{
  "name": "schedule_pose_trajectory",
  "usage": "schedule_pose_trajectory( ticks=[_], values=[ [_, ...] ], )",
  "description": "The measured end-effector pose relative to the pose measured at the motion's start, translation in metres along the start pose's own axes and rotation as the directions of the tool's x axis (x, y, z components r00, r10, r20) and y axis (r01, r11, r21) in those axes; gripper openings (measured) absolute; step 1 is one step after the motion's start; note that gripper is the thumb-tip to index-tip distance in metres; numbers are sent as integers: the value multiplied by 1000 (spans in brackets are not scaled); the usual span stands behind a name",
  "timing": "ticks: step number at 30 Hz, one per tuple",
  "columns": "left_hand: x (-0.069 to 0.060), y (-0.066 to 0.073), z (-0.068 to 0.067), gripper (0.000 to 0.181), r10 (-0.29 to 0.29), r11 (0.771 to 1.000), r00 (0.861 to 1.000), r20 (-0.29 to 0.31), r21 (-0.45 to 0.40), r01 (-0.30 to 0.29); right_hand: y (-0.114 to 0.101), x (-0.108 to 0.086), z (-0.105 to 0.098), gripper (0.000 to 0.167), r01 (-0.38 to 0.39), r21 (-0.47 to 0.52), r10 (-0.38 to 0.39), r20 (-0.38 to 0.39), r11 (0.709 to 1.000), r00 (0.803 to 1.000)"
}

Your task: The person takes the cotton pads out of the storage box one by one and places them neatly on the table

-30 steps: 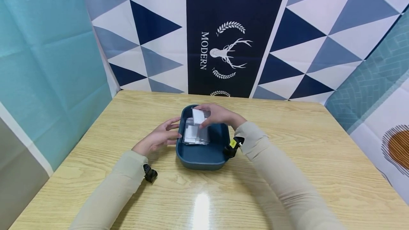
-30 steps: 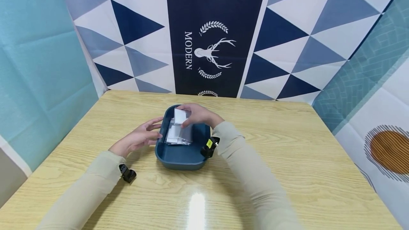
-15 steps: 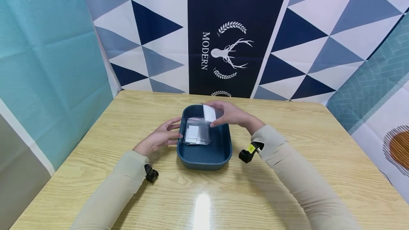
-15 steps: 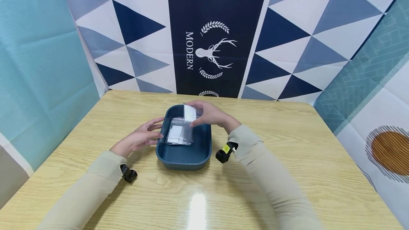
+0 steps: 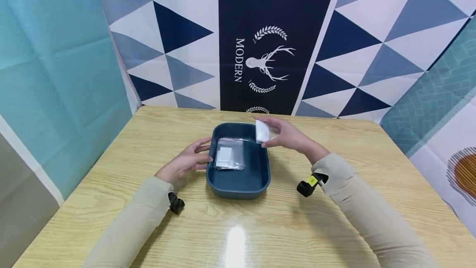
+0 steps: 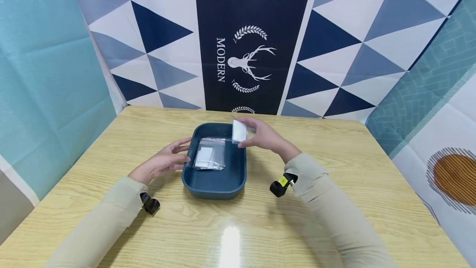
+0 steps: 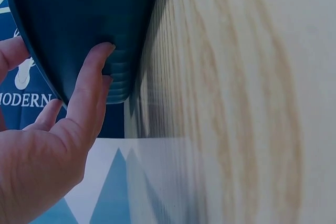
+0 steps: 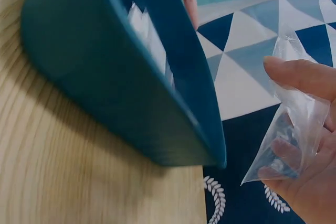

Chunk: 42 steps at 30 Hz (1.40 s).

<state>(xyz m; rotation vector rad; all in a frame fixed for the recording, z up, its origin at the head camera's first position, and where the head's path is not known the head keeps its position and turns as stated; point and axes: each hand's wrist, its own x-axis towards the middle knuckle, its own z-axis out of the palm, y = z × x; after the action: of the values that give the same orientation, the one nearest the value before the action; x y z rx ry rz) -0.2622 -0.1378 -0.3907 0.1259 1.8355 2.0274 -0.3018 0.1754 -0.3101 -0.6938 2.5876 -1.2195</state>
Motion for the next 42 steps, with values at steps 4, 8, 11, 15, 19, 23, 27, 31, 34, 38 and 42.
schedule_pose_trajectory(
  ticks=[4,8,11,15,19,23,27,31,34,38,42],
  values=[
    [0,0,0,72,-3,1000,1000,-6,-3,3,8,-7,-4,79,-14,-12,14,-20,1000,1000],
    [-1,0,0,72,-1,1000,1000,-2,-7,1,18,-13,-5,78,-11,-16,11,-25,1000,1000],
    [-2,-1,0,72,2,1000,1000,2,-12,-2,27,-15,-5,78,3,-15,-3,-28,1000,1000],
    [-2,-1,0,72,3,1000,1000,2,-14,-3,41,-18,-6,79,12,-31,-13,-35,999,999],
    [-1,-1,0,72,3,1000,1000,6,-19,-3,55,-21,-6,78,2,-56,-4,-32,998,999],
    [-1,-2,0,72,2,1000,1000,6,-22,-2,67,-23,-5,78,-9,-90,8,-18,996,1000],
    [-1,-2,0,72,2,1000,1000,6,-20,-2,78,-25,-2,78,-15,-104,15,-4,994,1000],
    [-1,-1,0,72,0,1000,1000,4,-15,0,89,-25,-1,78,-55,-134,55,-6,989,998],
    [-1,-1,0,72,-1,1000,1000,3,-15,1,95,-25,0,79,-90,-153,91,0,984,996],
    [-1,0,0,73,-4,1000,1000,-2,-11,4,101,-25,1,80,-105,-152,111,28,983,993],
    [-1,0,0,73,-5,1000,1000,-4,-9,5,105,-26,1,81,-85,-167,96,55,982,994]
  ],
)
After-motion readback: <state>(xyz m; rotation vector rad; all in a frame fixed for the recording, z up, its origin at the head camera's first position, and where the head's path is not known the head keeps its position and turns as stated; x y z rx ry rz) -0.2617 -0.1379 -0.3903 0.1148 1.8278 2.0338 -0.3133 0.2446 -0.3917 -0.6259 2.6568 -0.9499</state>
